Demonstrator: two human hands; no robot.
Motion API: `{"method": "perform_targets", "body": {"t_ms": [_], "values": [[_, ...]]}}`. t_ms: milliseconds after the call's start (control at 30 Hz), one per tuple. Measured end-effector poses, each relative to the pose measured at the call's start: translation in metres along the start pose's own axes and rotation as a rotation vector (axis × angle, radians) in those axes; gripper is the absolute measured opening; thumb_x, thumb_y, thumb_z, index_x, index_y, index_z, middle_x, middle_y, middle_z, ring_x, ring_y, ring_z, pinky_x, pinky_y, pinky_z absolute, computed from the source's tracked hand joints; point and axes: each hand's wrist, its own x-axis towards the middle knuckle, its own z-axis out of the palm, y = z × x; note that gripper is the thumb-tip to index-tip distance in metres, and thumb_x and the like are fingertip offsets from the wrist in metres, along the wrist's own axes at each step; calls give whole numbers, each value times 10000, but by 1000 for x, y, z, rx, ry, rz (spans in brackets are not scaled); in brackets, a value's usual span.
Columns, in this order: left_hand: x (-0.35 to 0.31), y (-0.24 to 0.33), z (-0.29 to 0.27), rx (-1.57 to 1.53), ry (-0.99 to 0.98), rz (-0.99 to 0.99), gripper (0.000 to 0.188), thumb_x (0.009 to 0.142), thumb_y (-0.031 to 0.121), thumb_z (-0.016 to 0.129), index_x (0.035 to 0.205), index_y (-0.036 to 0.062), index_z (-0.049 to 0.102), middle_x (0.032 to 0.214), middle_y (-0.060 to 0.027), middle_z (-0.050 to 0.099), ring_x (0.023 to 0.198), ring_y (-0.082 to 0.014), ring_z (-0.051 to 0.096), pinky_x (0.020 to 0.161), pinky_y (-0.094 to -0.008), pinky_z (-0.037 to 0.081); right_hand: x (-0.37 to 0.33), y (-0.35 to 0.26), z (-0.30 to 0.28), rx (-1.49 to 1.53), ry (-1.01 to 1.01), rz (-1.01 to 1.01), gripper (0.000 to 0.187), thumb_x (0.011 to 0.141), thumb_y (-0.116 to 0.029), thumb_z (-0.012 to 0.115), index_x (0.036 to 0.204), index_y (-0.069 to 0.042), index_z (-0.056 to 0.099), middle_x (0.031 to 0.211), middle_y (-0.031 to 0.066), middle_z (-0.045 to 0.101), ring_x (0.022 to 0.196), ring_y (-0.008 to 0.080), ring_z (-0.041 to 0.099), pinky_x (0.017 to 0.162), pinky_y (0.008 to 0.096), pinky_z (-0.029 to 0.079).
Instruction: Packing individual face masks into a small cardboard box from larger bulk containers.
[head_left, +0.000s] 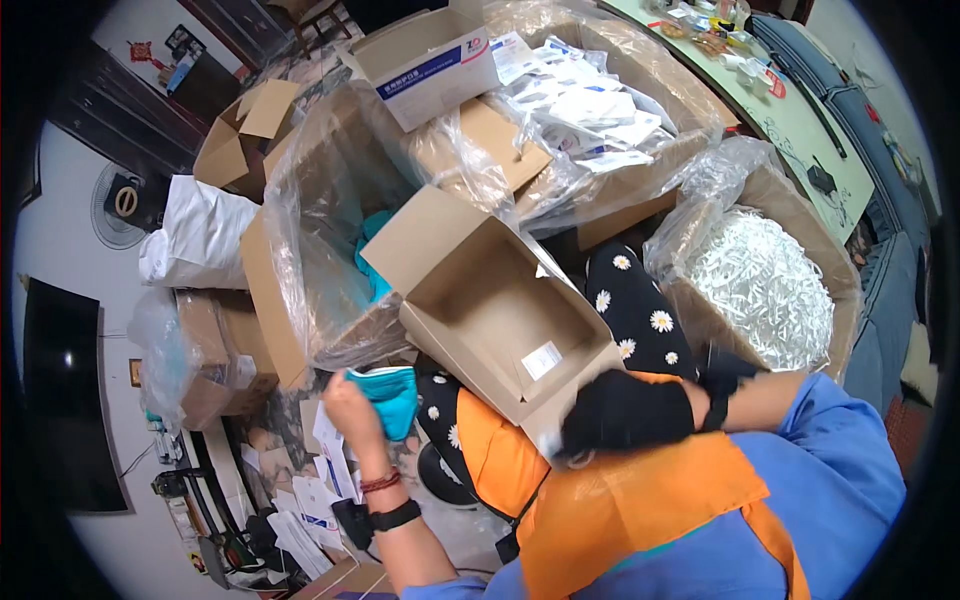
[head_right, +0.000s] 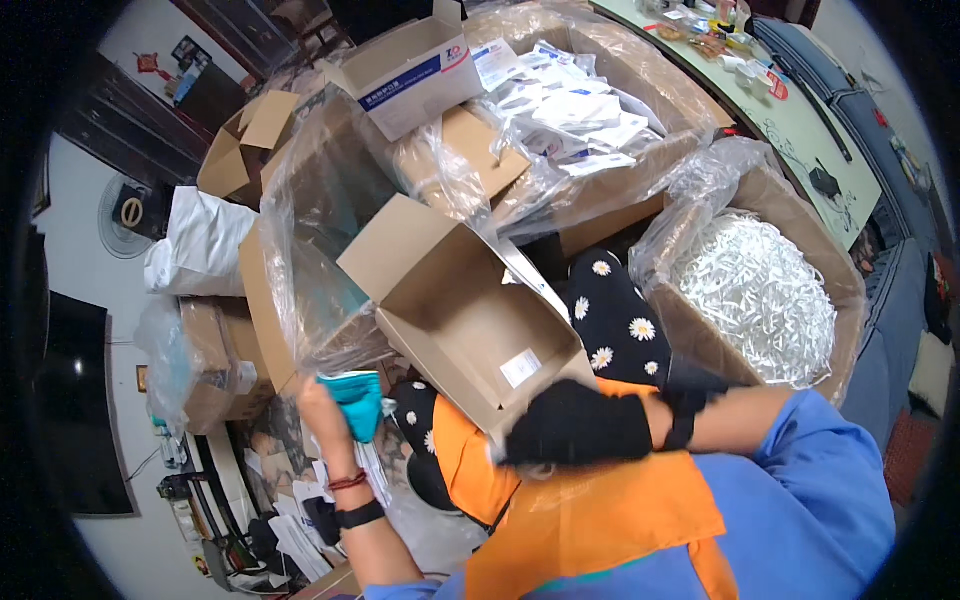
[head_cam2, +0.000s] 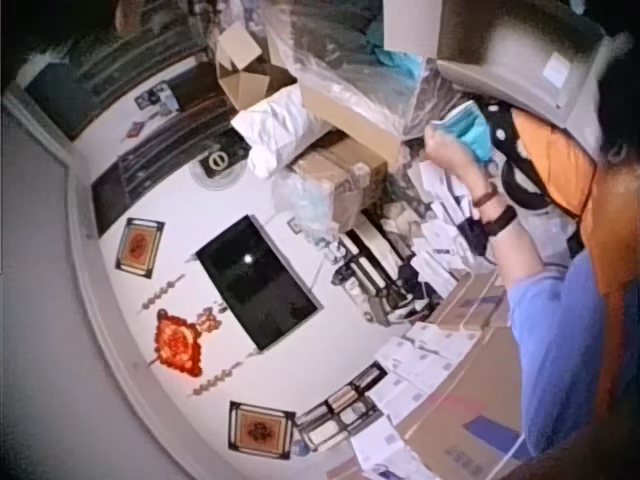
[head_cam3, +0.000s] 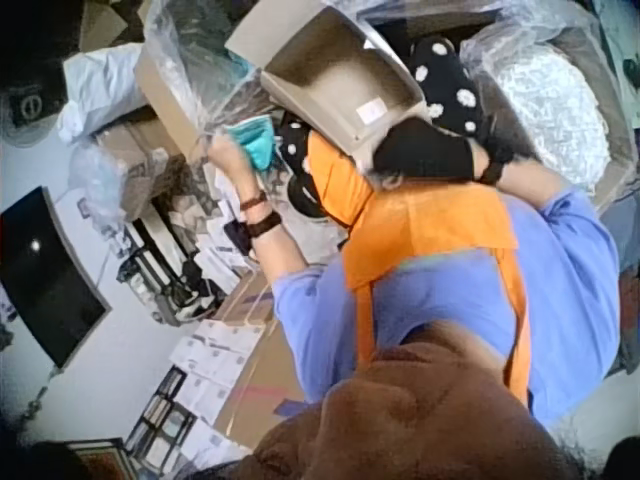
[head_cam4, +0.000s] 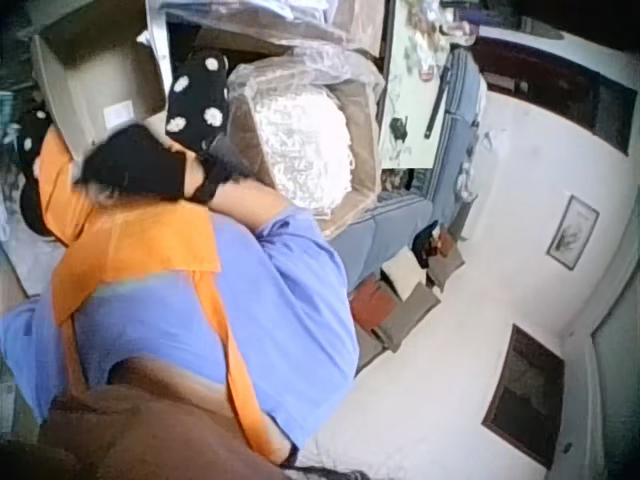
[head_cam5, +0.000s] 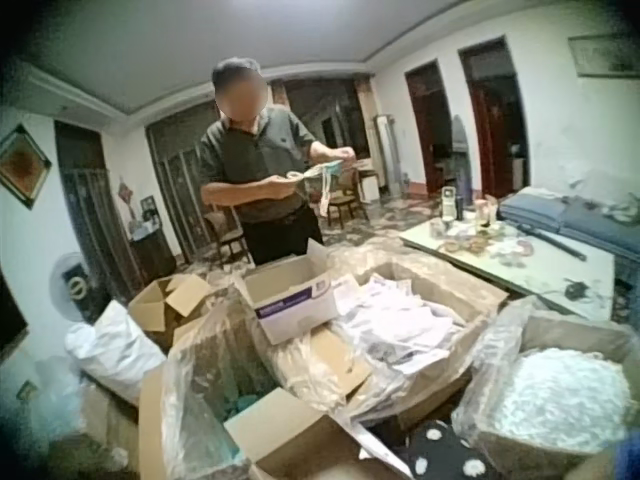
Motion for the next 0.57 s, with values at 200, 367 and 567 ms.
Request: {"method": "perform_targets", "body": {"t_ms": [200, 367, 567], "values": [[-17, 94, -5, -875, -499, 0, 183, 913, 114, 487, 734, 87, 457, 818, -60, 517, 794, -135, 503, 753, -275, 455, 59, -48, -52, -17, 339, 550, 212, 946, -136, 564, 1091, -26, 673, 990, 50, 660, 910, 103, 605, 711, 278, 497], [-39, 148, 6, -826, -644, 114, 202, 792, 67, 606, 620, 94, 505, 866, -50, 585, 881, -164, 509, 844, -281, 399, 67, -9, -28, 538, 354, 309, 308, 978, -202, 539, 1238, -50, 599, 1065, 15, 619, 827, 59, 566, 661, 202, 463], [-43, 151, 12, -975, -559, 58, 225, 789, 90, 613, 593, 98, 503, 875, -47, 587, 829, -149, 485, 773, -261, 387, 71, -12, -13, 566, 176, 540, 519, 937, -440, 589, 1359, -146, 516, 1061, 23, 568, 733, 48, 549, 582, 194, 465]]}}
